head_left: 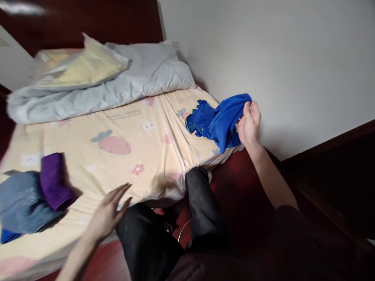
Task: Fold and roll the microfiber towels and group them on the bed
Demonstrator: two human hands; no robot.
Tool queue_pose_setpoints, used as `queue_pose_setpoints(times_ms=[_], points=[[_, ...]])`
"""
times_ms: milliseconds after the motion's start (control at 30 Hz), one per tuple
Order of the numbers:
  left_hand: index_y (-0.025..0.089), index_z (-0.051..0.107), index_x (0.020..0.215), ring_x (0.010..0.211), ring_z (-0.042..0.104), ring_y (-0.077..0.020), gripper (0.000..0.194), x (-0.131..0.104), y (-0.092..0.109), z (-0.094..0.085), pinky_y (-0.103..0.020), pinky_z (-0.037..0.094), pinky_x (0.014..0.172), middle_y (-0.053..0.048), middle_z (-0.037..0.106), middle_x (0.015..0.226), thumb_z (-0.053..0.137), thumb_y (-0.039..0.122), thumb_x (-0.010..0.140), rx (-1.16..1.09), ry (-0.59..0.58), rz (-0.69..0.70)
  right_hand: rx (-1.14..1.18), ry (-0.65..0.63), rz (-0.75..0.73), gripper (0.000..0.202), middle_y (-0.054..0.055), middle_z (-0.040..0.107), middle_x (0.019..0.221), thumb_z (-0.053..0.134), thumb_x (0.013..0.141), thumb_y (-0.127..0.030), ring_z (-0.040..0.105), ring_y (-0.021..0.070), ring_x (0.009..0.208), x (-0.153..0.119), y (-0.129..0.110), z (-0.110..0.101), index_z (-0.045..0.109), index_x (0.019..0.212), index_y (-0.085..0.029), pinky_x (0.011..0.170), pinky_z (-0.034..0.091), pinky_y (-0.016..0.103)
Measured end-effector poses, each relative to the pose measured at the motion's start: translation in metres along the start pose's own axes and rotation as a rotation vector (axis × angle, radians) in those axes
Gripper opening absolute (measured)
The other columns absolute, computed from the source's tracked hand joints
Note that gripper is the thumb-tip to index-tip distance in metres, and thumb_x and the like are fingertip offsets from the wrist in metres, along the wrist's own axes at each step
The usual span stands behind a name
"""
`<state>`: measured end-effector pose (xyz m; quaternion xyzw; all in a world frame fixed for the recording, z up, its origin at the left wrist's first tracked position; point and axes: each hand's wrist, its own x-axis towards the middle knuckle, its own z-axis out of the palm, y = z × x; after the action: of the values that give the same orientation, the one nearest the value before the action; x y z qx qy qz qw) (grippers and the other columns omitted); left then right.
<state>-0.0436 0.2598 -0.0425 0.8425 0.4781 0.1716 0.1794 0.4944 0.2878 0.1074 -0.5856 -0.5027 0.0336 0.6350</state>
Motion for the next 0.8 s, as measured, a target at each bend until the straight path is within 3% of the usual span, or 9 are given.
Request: queue_pose_setpoints(times_ms=[133, 200, 267, 333, 400, 467, 600, 700, 800], points=[[0.021, 0.054, 0.153, 0.141, 0.061, -0.0308, 0.065, -0.039, 0.135, 0.047, -0.048, 0.048, 0.121, -0.016, 0.062, 0.153, 0.059, 0.058, 0.099, -0.443, 0.126, -0.139, 0.268, -0.222, 0.346, 0.059, 0.009, 0.068, 0.109, 0.041, 0.102, -0.078, 0.069, 0.0252, 0.109, -0.131, -0.068, 0.013, 0.059, 0.123, -0.026, 0.088, 0.062, 0.041], [0.021, 0.05, 0.157, 0.144, 0.059, -0.0327, 0.08, -0.059, 0.178, 0.076, -0.048, 0.049, 0.121, -0.017, 0.059, 0.156, 0.07, 0.063, 0.092, -0.634, 0.117, -0.212, 0.49, -0.293, 0.615, 0.054, 0.006, 0.07, 0.101, 0.059, 0.093, -0.077, 0.07, 0.0255, 0.102, -0.212, -0.088, 0.025, 0.059, 0.115, -0.028, 0.086, 0.062, 0.04], [0.019, 0.056, 0.15, 0.131, 0.068, -0.0344, 0.086, -0.082, 0.194, 0.102, -0.048, 0.056, 0.112, -0.018, 0.068, 0.143, 0.075, 0.071, 0.084, -0.763, 0.098, -0.337, 0.673, -0.3, 0.872, 0.053, 0.004, 0.069, 0.095, 0.07, 0.086, -0.077, 0.07, 0.0251, 0.094, -0.289, -0.099, 0.033, 0.056, 0.104, -0.029, 0.082, 0.061, 0.039], [0.016, 0.065, 0.137, 0.116, 0.073, -0.0342, 0.085, -0.107, 0.19, 0.119, -0.047, 0.06, 0.103, -0.017, 0.075, 0.127, 0.079, 0.075, 0.076, -0.821, 0.04, -0.409, 0.763, -0.271, 1.065, 0.058, 0.002, 0.064, 0.087, 0.074, 0.081, -0.079, 0.067, 0.0235, 0.086, -0.351, -0.101, 0.033, 0.049, 0.092, -0.028, 0.076, 0.059, 0.036], [0.016, 0.073, 0.119, 0.105, 0.075, -0.0312, 0.071, -0.135, 0.176, 0.121, -0.043, 0.061, 0.099, -0.013, 0.077, 0.113, 0.08, 0.073, 0.077, -0.802, -0.059, -0.398, 0.775, -0.268, 1.166, 0.062, -0.001, 0.057, 0.081, 0.079, 0.077, -0.077, 0.061, 0.019, 0.076, -0.392, -0.095, 0.024, 0.043, 0.085, -0.027, 0.071, 0.055, 0.032], [0.017, 0.077, 0.096, 0.093, 0.074, -0.0264, 0.054, -0.158, 0.164, 0.11, -0.036, 0.061, 0.091, -0.01, 0.077, 0.098, 0.074, 0.07, 0.086, -0.74, -0.171, -0.348, 0.746, -0.299, 1.216, 0.067, -0.004, 0.048, 0.076, 0.084, 0.073, -0.076, 0.052, 0.0148, 0.069, -0.414, -0.085, 0.009, 0.039, 0.081, -0.026, 0.067, 0.051, 0.028], [0.017, 0.074, 0.076, 0.078, 0.07, -0.0218, 0.055, -0.179, 0.164, 0.077, -0.029, 0.058, 0.077, -0.008, 0.073, 0.082, 0.063, 0.068, 0.095, -0.676, -0.249, -0.31, 0.633, -0.449, 1.196, 0.065, -0.005, 0.042, 0.077, 0.08, 0.077, -0.076, 0.046, 0.0116, 0.069, -0.417, -0.066, -0.018, 0.04, 0.079, -0.024, 0.069, 0.048, 0.025], [0.017, 0.079, 0.087, 0.081, 0.073, -0.0239, 0.057, -0.176, 0.174, 0.058, -0.029, 0.06, 0.078, -0.009, 0.077, 0.087, 0.061, 0.071, 0.095, -0.68, -0.107, -0.385, 0.405, -0.785, 0.981, 0.047, -0.005, 0.046, 0.074, 0.074, 0.089, -0.06, 0.047, 0.0117, 0.069, -0.401, -0.061, -0.025, 0.049, 0.077, -0.022, 0.071, 0.048, 0.026], [0.017, 0.082, 0.095, 0.079, 0.075, -0.0245, 0.057, -0.169, 0.187, 0.041, -0.029, 0.061, 0.076, -0.009, 0.08, 0.088, 0.057, 0.068, 0.098, -0.647, 0.01, -0.391, 0.133, -1.133, 0.585, 0.015, 0.001, 0.063, 0.092, 0.075, 0.09, -0.03, 0.062, 0.0171, 0.087, -0.377, -0.069, -0.022, 0.065, 0.088, -0.02, 0.088, 0.054, 0.032]])
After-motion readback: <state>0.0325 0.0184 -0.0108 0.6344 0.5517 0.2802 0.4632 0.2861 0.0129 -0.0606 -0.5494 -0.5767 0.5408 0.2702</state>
